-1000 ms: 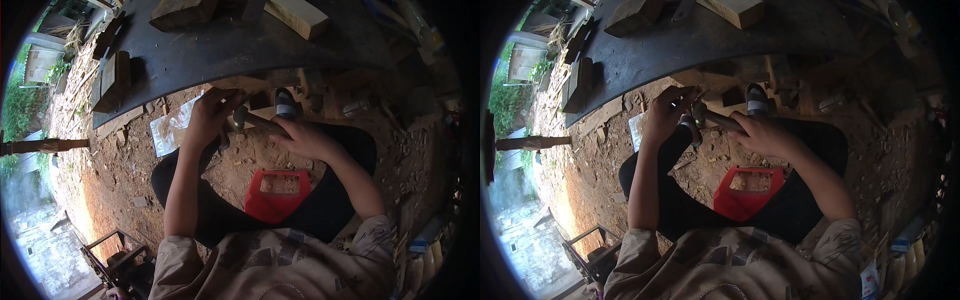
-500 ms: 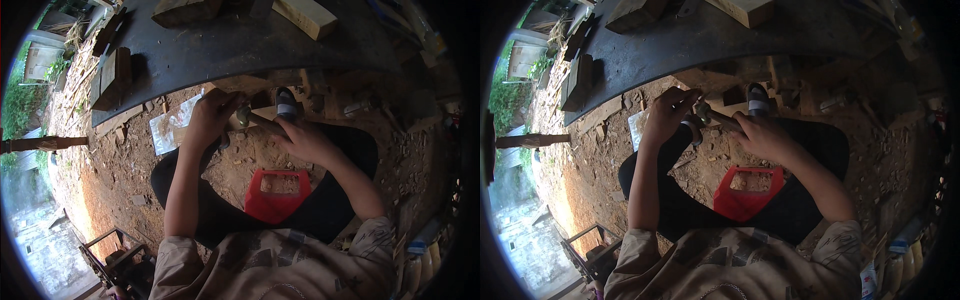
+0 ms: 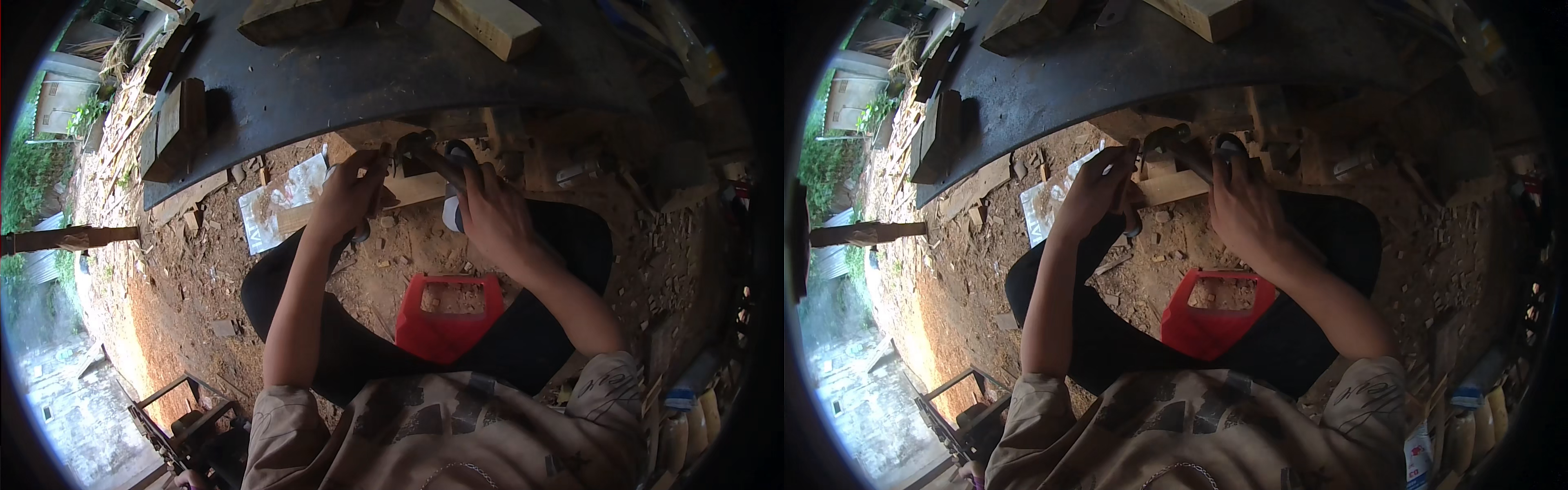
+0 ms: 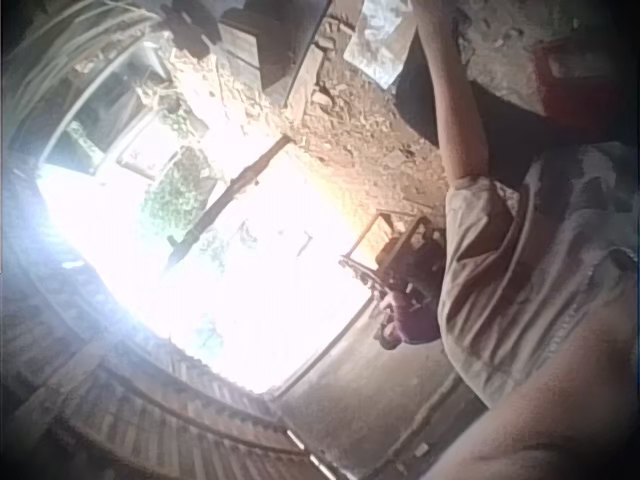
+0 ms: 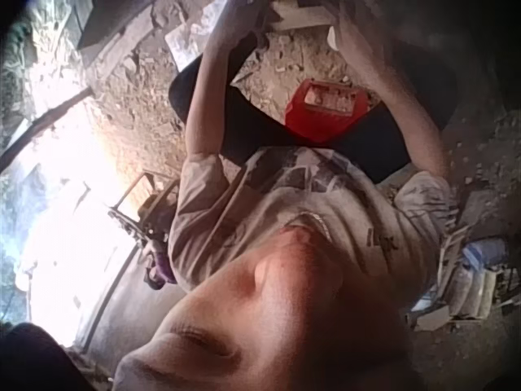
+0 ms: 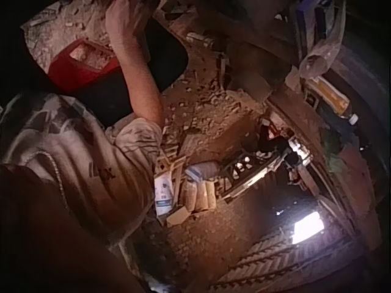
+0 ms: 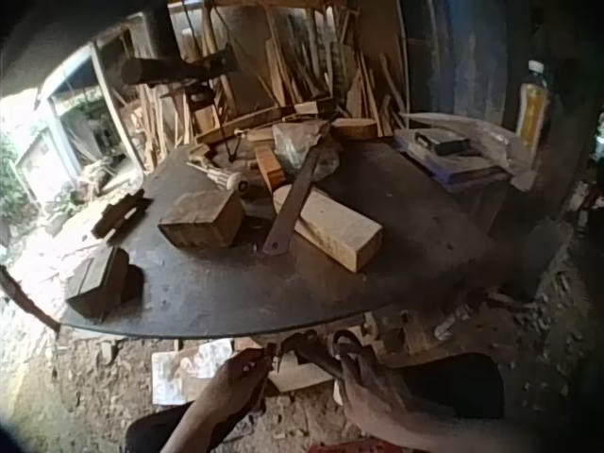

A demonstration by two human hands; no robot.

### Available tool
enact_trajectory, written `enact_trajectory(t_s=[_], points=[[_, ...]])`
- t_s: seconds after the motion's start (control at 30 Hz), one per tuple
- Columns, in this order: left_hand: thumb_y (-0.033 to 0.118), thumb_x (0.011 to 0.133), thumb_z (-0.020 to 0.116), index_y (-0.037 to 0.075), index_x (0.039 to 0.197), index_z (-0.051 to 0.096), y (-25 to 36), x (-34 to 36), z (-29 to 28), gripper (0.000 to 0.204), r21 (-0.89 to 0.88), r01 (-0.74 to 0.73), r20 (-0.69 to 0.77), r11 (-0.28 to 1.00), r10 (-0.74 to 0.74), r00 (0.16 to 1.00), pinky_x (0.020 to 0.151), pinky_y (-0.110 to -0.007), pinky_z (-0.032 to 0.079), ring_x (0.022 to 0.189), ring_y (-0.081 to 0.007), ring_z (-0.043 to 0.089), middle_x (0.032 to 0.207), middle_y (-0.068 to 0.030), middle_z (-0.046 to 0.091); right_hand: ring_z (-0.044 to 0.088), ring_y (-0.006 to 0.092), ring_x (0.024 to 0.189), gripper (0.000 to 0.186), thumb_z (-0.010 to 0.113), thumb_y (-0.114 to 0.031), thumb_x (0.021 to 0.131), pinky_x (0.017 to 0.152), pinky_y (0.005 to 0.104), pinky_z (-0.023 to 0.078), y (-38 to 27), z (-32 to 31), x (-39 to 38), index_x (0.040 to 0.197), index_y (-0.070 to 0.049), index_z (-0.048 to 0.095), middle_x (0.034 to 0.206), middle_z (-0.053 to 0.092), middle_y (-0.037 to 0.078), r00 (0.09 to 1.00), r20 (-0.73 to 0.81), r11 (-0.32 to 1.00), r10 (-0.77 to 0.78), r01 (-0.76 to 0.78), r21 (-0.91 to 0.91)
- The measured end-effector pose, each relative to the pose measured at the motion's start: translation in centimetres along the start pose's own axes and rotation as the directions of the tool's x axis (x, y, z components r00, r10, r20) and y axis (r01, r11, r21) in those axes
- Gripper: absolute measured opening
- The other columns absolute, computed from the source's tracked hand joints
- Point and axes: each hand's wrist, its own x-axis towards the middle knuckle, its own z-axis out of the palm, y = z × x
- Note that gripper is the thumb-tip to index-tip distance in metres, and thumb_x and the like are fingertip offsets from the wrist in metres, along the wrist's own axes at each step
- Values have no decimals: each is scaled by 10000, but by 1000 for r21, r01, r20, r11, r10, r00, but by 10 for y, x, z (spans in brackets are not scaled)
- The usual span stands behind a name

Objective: The person is carving and shaping a small piece of wood using a hammer and possibly a chisel or small blade, working at a workshop bench.

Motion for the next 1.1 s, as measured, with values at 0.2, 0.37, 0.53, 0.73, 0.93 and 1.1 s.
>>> enact_trajectory(t_s=[0.2, 0.37, 0.53, 0.73, 0.93, 1.1], points=[[277, 1082, 538, -10, 1288, 534, -24, 6, 13, 354, -374, -47, 22, 926, 59, 998, 709, -293, 611, 684, -153, 669, 914, -71, 639, 696, 296, 871, 494, 643, -43, 875, 753, 374, 590, -1, -4, 4, 1325, 121, 522, 1123, 594, 236, 998, -60, 996, 2, -8, -94], [254, 1111, 446, 3, 1255, 533, -16, 1, 17, 302, -334, -65, 6, 940, 71, 997, 642, -321, 593, 693, -167, 674, 923, -80, 638, 690, 270, 875, 525, 664, -45, 822, 762, 361, 587, 2, -8, 6, 1312, 92, 534, 1128, 576, 191, 992, -114, 988, -49, 32, -149], [248, 1105, 433, 17, 1261, 506, -21, 4, 17, 288, -40, -98, -29, 994, 97, 995, 575, -339, 549, 649, -206, 696, 891, -126, 643, 701, 267, 886, 531, 669, -62, 831, 706, 381, 599, 6, -7, 6, 1330, 55, 531, 1142, 575, 182, 989, -124, 979, -79, 53, -195], [270, 1098, 420, 17, 1297, 452, -30, 8, 29, 323, 175, -290, -205, 941, 323, 924, 462, -367, 515, 524, -270, 685, 820, -157, 643, 730, 283, 753, 495, 673, -109, 881, 621, 399, 606, -2, -12, 7, 1329, 24, 510, 1157, 603, 187, 998, -53, 986, 34, -42, -159], [306, 1106, 391, 12, 1305, 388, -16, 1, 37, 354, -124, -135, -137, 983, 118, 983, 440, -379, 511, 493, -267, 666, 787, -154, 645, 718, 371, 838, 470, 664, -127, 917, 689, 464, 601, 2, -13, 12, 1329, -23, 464, 1095, 643, 203, 994, -76, 996, 83, -84, -4], [349, 1108, 402, 53, 1300, 393, -20, 2, 38, 353, -130, -143, -165, 981, 120, 979, 380, -330, 469, 461, -202, 631, 847, -130, 594, 730, 279, 877, 435, 666, -127, 901, 689, 375, 612, -1, -16, 15, 1273, 25, 501, 1038, 657, 172, 994, -92, 996, 51, -58, -72]])
